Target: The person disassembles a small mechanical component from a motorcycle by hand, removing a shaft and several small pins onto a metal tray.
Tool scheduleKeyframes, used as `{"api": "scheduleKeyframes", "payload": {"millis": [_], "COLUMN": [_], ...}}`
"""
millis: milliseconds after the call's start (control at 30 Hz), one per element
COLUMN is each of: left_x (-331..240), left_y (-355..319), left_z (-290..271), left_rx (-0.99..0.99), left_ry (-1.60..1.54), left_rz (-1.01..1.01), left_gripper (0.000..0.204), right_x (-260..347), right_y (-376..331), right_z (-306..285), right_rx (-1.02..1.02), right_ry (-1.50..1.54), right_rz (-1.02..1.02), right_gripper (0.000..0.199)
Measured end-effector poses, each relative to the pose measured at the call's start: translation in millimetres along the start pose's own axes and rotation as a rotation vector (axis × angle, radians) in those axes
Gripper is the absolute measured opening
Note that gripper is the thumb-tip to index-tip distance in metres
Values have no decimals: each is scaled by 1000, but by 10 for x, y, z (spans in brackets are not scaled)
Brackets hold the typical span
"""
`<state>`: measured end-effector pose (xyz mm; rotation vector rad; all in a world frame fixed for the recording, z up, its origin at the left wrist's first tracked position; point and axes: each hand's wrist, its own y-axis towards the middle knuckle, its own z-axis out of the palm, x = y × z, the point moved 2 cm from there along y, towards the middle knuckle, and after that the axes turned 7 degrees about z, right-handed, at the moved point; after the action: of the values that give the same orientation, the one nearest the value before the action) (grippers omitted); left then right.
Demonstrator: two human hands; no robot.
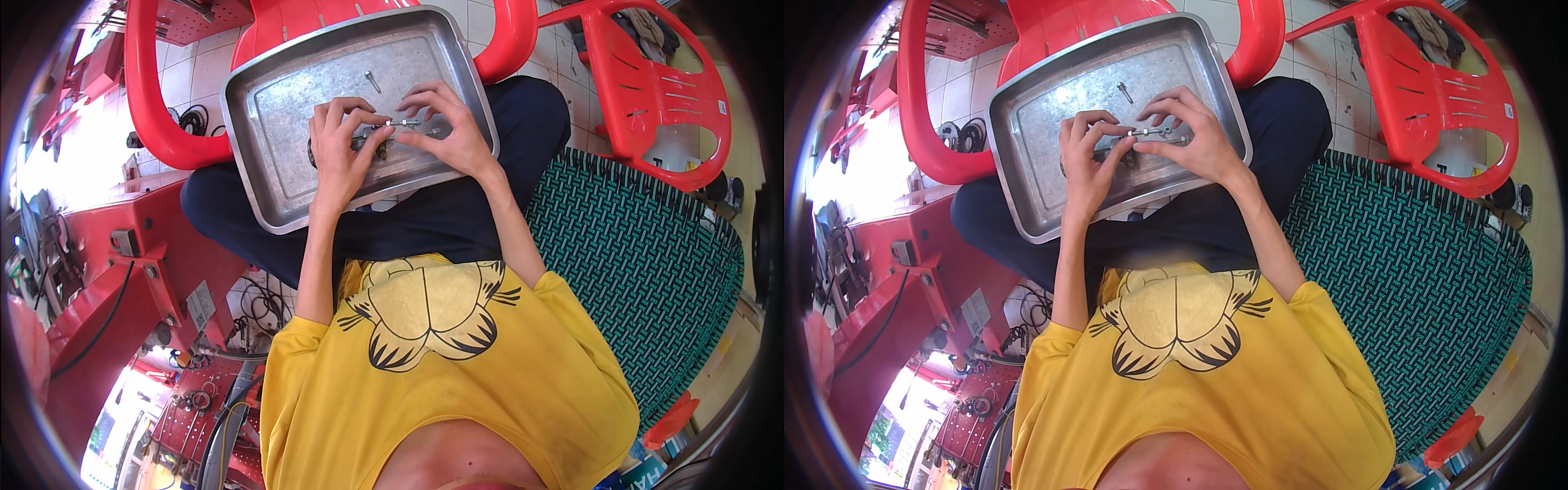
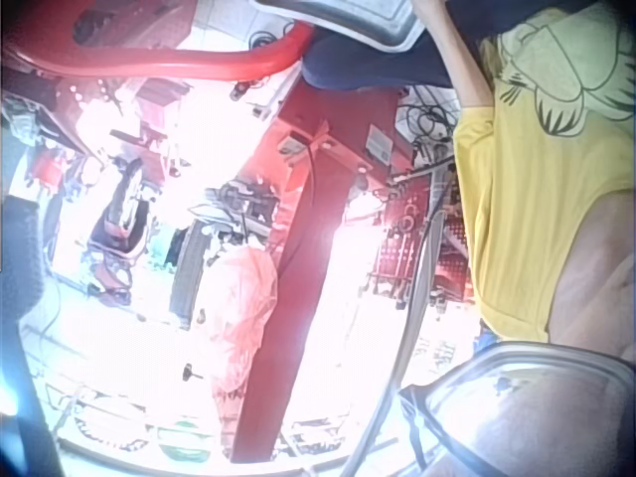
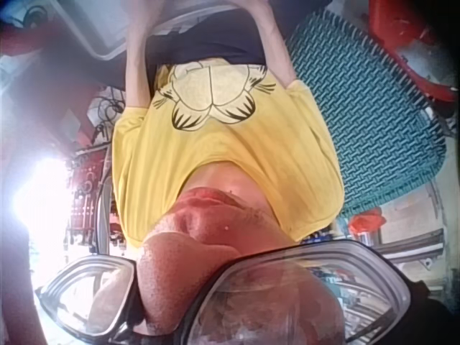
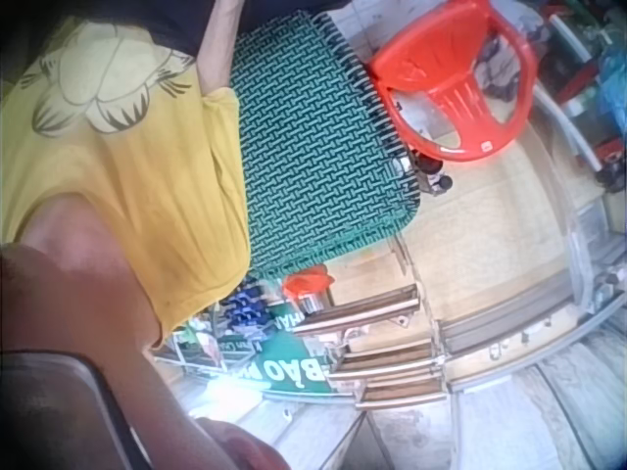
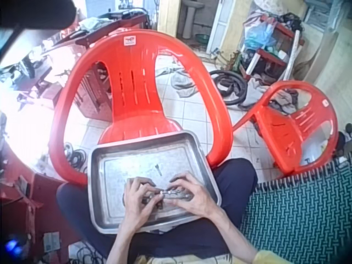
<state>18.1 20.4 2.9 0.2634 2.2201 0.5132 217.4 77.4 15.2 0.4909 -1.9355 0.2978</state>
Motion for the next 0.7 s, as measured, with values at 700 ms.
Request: {"api": "scheduleKeyframes", "payload": {"millis": [700], "left_x": [27], "left_y": [-25], "left_z": [-44], "left_rx": [-72], "left_ry": [-56], "left_rz": [-50], "left_gripper": [26], "right_x": [-26], "right_y": [-16], "right_z": [36], "right_rx": [43], "right_ry": [-5], "right_rz": [-39], "right_gripper": [30]}}
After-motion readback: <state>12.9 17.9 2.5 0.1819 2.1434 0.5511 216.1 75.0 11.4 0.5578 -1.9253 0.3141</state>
